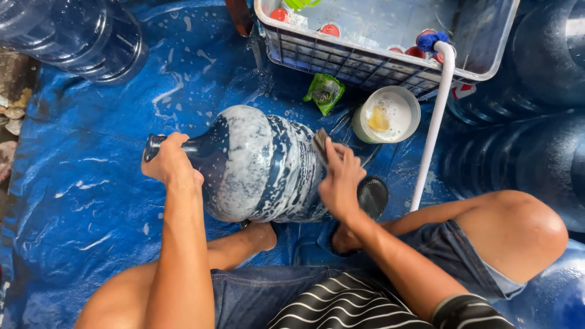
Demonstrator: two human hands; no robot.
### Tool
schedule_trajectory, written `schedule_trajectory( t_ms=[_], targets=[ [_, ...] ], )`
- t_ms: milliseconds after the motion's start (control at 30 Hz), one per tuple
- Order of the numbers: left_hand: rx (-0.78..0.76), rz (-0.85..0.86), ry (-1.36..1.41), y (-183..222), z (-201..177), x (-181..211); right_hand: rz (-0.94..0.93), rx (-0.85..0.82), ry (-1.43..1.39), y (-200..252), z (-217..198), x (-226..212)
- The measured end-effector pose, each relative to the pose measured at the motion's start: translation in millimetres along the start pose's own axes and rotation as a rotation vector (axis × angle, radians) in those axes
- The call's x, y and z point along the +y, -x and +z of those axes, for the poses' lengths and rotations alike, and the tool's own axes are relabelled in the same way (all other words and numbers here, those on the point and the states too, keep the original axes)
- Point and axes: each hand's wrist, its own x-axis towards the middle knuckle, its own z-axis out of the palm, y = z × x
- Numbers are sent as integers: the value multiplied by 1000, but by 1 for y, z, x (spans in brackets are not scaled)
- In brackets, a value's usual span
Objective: The person is manually scrubbing the exterior of a large plastic water jug using a small abrasive pad and soapy water, rotating the jug to reach all sides.
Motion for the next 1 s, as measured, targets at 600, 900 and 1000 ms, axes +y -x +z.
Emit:
schedule_trajectory(
  t_ms=[600, 900, 1000],
  targets=[
    [-58, 143, 34, -19, -10, -14, -266, -83, -56, 57, -12, 14],
    [-171, 145, 135, -15, -25, -16, -141, -1, 13, 24, -6, 27],
    [-344, 158, 185, -33, -24, -17, -67, -41, 19, 40, -14, -3]
  ],
)
